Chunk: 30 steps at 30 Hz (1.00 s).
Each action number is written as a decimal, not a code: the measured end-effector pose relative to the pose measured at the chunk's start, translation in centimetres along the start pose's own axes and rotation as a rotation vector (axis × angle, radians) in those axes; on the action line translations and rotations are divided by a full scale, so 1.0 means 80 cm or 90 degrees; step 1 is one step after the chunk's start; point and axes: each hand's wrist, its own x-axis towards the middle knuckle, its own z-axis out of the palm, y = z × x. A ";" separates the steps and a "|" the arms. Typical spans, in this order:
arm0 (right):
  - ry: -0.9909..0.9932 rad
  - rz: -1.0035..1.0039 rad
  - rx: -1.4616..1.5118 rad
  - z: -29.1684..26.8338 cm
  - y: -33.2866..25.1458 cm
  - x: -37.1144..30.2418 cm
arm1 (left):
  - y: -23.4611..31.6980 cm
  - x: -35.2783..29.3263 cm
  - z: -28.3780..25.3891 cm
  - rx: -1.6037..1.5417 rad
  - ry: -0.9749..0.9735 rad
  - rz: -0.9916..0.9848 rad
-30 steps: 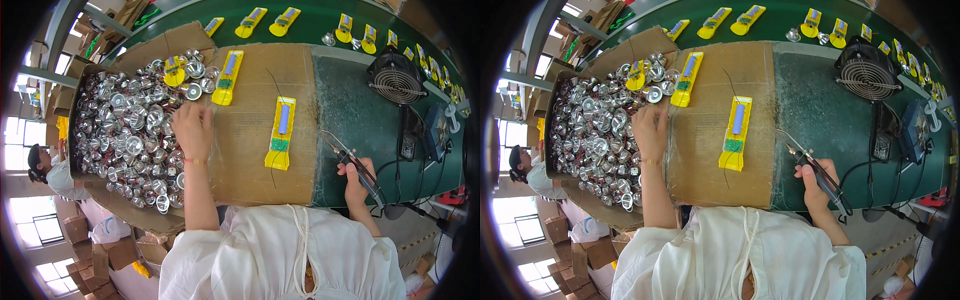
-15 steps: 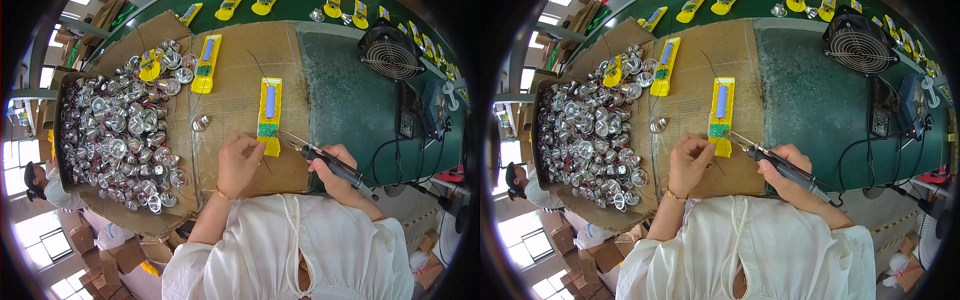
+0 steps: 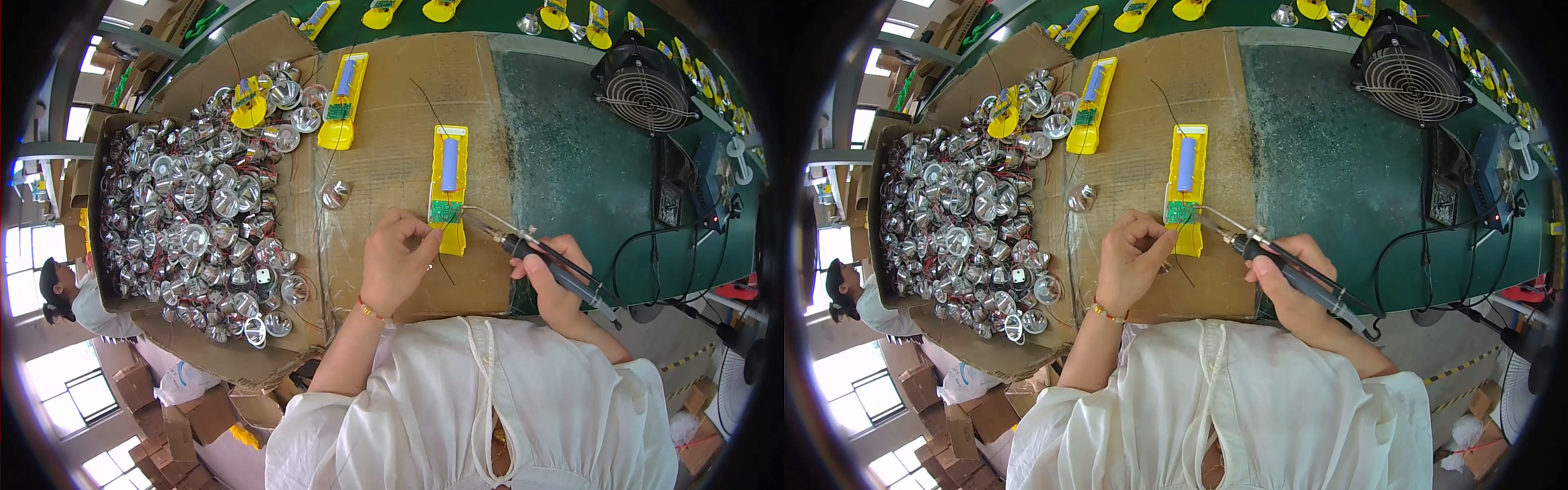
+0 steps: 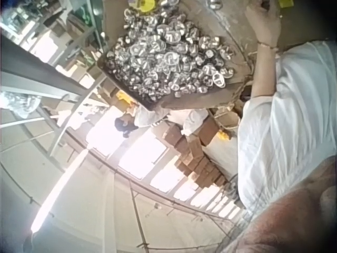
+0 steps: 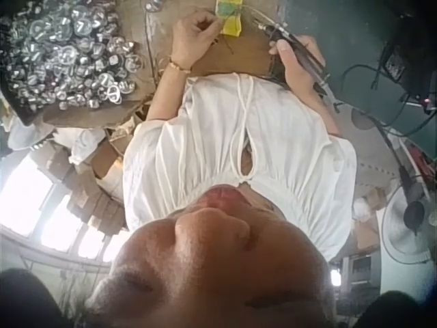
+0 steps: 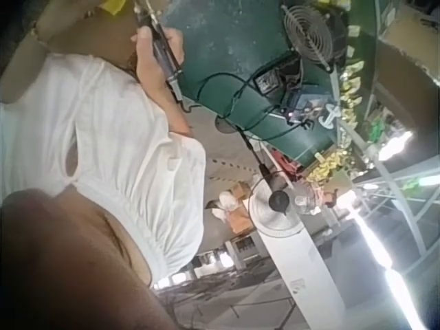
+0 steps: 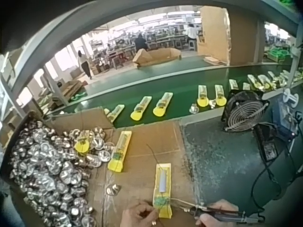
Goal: Soldering wires and components onto circuit boards for handheld electronic devices.
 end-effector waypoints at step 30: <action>-0.031 0.007 -0.008 -0.010 0.003 -0.003 | -0.004 -0.011 0.003 -0.036 0.084 0.022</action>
